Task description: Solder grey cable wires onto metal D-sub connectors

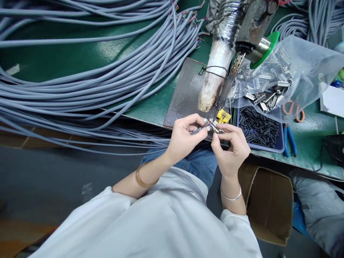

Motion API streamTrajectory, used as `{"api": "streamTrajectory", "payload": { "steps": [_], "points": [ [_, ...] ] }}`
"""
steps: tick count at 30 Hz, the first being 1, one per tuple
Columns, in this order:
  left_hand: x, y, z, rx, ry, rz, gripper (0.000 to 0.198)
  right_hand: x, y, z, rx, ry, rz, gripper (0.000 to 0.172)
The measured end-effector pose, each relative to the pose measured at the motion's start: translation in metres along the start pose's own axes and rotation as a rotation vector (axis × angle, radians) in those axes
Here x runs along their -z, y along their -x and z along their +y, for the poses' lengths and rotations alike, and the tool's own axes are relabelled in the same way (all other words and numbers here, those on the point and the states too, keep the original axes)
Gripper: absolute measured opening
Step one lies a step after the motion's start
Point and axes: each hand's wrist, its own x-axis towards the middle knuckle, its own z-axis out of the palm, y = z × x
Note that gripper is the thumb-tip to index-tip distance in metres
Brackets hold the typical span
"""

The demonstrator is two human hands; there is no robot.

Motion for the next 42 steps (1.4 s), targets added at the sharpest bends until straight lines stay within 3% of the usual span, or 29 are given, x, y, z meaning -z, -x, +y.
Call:
{"api": "streamTrajectory", "payload": {
  "steps": [11,14,18,24,31,35,39,42],
  "points": [
    [0.004,0.004,0.003,0.021,0.045,-0.064,0.014,0.000,0.008,-0.001,0.049,0.058,0.044,0.014],
    [0.008,0.005,0.006,0.047,0.130,-0.095,0.024,0.000,0.011,-0.001,-0.031,0.000,0.048,0.014],
    [0.016,0.005,0.001,0.180,0.289,-0.194,0.013,0.002,0.014,-0.005,-0.116,-0.077,0.023,0.014],
    [0.026,0.005,-0.003,0.293,0.478,-0.288,0.003,0.002,0.023,-0.015,0.099,0.039,0.045,0.022],
    [0.033,0.008,-0.001,0.259,0.389,-0.291,0.012,-0.003,0.030,-0.012,0.213,0.103,0.072,0.027],
    [0.028,0.011,-0.001,0.179,0.227,-0.249,0.024,-0.005,0.027,-0.010,0.059,0.009,0.132,0.020],
    [0.015,0.012,0.003,0.133,0.144,-0.151,0.025,-0.006,0.021,-0.009,-0.155,-0.160,0.109,0.010],
    [0.008,0.009,0.005,0.066,0.142,-0.090,0.022,-0.007,0.017,-0.007,-0.190,-0.198,0.094,0.011]
  ]
}}
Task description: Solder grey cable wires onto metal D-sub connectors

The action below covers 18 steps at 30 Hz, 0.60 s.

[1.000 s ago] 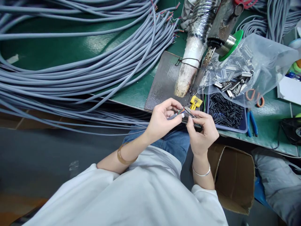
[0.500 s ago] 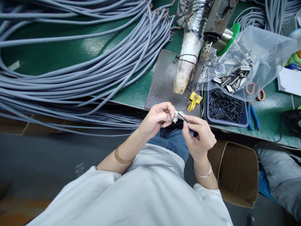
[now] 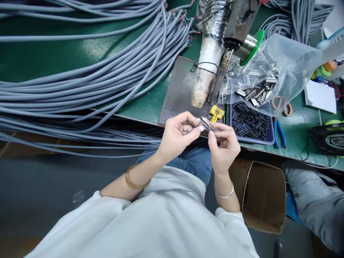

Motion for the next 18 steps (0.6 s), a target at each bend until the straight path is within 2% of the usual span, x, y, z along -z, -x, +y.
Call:
{"api": "streamTrajectory", "payload": {
  "steps": [6,18],
  "points": [
    [-0.005,-0.008,-0.001,-0.048,-0.022,0.080,0.021,0.000,-0.009,0.001,0.050,0.066,-0.035,0.013],
    [-0.008,-0.018,0.001,-0.082,-0.083,0.117,0.019,-0.002,-0.024,0.001,0.071,0.072,-0.037,0.014]
  ]
}}
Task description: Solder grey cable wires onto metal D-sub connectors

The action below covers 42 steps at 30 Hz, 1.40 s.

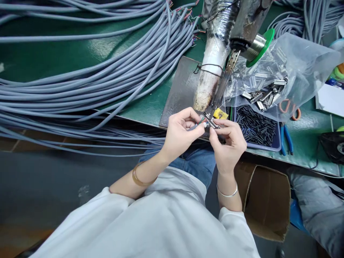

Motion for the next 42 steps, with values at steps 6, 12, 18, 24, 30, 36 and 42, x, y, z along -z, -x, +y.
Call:
{"api": "streamTrajectory", "payload": {
  "steps": [6,12,18,24,30,36,42],
  "points": [
    [0.000,0.001,0.005,-0.049,-0.014,0.021,0.017,0.000,-0.003,-0.004,0.030,0.033,0.016,0.014],
    [0.004,0.003,-0.002,0.063,0.023,-0.033,0.018,0.002,0.006,0.000,0.118,0.093,-0.035,0.016],
    [0.007,0.005,0.001,0.134,0.014,-0.071,0.019,0.003,0.008,0.003,0.083,0.099,0.014,0.014],
    [0.008,0.007,0.001,0.124,0.044,-0.080,0.019,0.002,0.009,0.001,-0.052,0.034,0.003,0.011],
    [0.004,0.007,-0.001,0.026,-0.020,-0.027,0.019,0.000,0.006,0.001,0.045,0.069,0.017,0.014],
    [-0.001,0.004,0.001,-0.047,-0.098,0.000,0.016,-0.001,0.000,0.000,0.068,0.118,0.024,0.011],
    [-0.001,0.003,0.005,-0.083,-0.122,0.030,0.015,0.000,-0.001,-0.002,0.094,0.137,0.027,0.012]
  ]
}}
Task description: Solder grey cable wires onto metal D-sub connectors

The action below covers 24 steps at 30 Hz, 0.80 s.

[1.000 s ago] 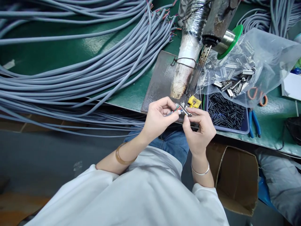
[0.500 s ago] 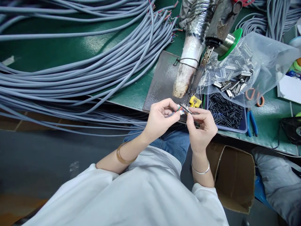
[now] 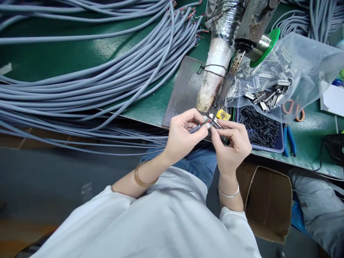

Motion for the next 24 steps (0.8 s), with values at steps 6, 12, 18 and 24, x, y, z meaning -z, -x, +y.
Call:
{"api": "streamTrajectory", "payload": {
  "steps": [6,12,18,24],
  "points": [
    [0.0032,0.0035,-0.0027,0.075,0.012,-0.031,0.016,0.0013,0.0071,0.0045,0.082,0.033,-0.036,0.015],
    [0.0064,0.0047,-0.0003,0.126,0.039,-0.062,0.014,0.0032,0.0076,0.0035,0.019,0.003,-0.032,0.013],
    [0.0096,0.0046,-0.0039,0.174,0.130,-0.086,0.017,0.0023,0.0081,0.0021,-0.162,-0.141,-0.063,0.013],
    [0.0052,0.0040,-0.0027,0.112,0.077,-0.033,0.017,-0.0004,0.0057,0.0036,-0.018,-0.057,-0.021,0.014]
  ]
}}
